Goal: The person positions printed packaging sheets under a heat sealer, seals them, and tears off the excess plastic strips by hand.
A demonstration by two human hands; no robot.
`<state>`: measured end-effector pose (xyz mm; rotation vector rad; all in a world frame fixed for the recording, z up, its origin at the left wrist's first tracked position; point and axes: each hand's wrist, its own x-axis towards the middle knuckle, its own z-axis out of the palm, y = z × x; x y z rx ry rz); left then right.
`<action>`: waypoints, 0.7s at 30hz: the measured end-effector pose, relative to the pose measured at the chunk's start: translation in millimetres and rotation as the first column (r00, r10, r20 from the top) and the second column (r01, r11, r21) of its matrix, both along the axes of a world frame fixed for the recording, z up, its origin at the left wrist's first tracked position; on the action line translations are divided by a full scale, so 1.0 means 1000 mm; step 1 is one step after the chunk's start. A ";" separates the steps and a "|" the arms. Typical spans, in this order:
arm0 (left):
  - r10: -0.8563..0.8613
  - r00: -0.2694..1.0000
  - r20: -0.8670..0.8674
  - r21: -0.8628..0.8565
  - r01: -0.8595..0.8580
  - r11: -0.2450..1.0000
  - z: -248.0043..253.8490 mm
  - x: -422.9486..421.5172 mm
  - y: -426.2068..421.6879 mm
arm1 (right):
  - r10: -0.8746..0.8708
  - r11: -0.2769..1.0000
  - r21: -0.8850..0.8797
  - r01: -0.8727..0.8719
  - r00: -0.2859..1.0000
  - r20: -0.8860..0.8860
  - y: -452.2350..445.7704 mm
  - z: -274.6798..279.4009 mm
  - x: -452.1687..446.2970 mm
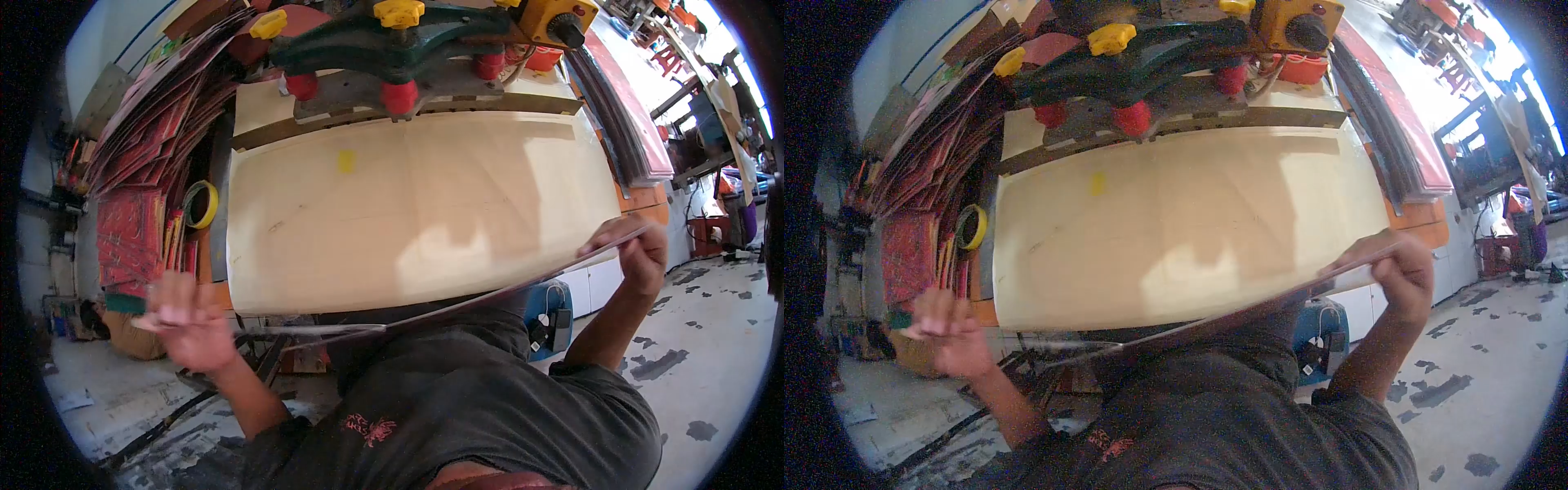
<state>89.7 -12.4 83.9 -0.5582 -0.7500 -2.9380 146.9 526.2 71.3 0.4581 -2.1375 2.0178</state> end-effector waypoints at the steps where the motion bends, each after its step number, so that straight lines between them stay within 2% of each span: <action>1: 0.004 1.000 -0.001 -0.002 -0.004 1.000 0.005 -0.001 -0.012 | -0.098 0.995 0.019 0.100 0.993 -0.057 0.017 -0.011 0.003; 2: 0.071 0.997 -0.023 0.130 -0.067 0.989 0.008 -0.002 -0.026 | -0.195 0.979 0.032 0.200 0.974 -0.117 0.034 -0.017 0.007; 3: 0.138 0.990 -0.037 0.263 -0.123 0.957 0.011 -0.003 -0.042 | -0.237 0.971 -0.004 0.238 0.968 -0.088 0.044 -0.016 0.013; 4: 0.138 0.990 -0.042 0.264 -0.122 0.957 0.006 -0.004 -0.063 | -0.237 0.971 -0.004 0.237 0.967 -0.092 0.052 -0.014 0.014; 6: 0.090 0.992 -0.088 0.165 -0.074 0.984 -0.017 -0.003 -0.115 | -0.432 0.890 -0.219 0.401 0.895 -0.115 0.065 -0.013 0.016; 7: 0.201 0.979 -0.033 0.120 -0.196 0.973 -0.021 -0.002 -0.137 | -0.433 0.888 -0.221 0.402 0.894 -0.116 0.085 -0.017 0.021; 8: 0.201 0.979 -0.033 0.119 -0.196 0.973 -0.028 0.001 -0.166 | -0.403 0.889 -0.291 0.354 0.907 -0.126 0.114 -0.022 0.028; 10: 0.430 0.902 0.046 0.011 -0.431 0.902 -0.046 0.008 -0.238 | -0.371 0.882 -0.361 0.302 0.919 -0.137 0.144 -0.025 0.035; 11: 0.432 0.901 0.047 0.010 -0.433 0.901 -0.055 0.011 -0.275 | -0.375 0.838 -0.475 0.268 0.915 -0.146 0.151 -0.019 0.038; 12: 0.692 0.694 0.202 -0.110 -0.686 0.720 -0.066 0.015 -0.319 | -0.380 0.781 -0.581 0.227 0.912 -0.155 0.160 -0.016 0.040; 13: 0.853 0.390 0.346 -0.317 -0.807 0.498 -0.075 0.018 -0.361 | -0.291 0.815 -0.566 0.129 0.934 -0.206 0.177 -0.016 0.042; 14: 0.910 0.159 0.384 -0.465 -0.818 0.339 -0.084 0.023 -0.392 | -0.243 0.843 -0.532 0.085 0.941 -0.234 0.181 -0.010 0.043; 15: 0.928 0.047 0.370 -0.553 -0.792 0.260 -0.096 0.029 -0.422 | -0.222 0.855 -0.516 0.059 0.940 -0.260 0.182 -0.004 0.044; 17: 0.939 -0.102 0.328 -0.671 -0.725 0.155 -0.116 0.047 -0.467 | -0.201 0.866 -0.500 0.031 0.936 -0.290 0.189 0.000 0.048; 18: 0.940 -0.141 0.311 -0.712 -0.689 0.133 -0.125 0.055 -0.486 | -0.246 0.856 -0.512 0.075 0.930 -0.274 0.200 0.000 0.052; 21: 0.948 -0.143 0.285 -0.786 -0.601 0.145 -0.154 0.074 -0.531 | -0.361 0.811 -0.556 0.181 0.903 -0.233 0.228 -0.006 0.061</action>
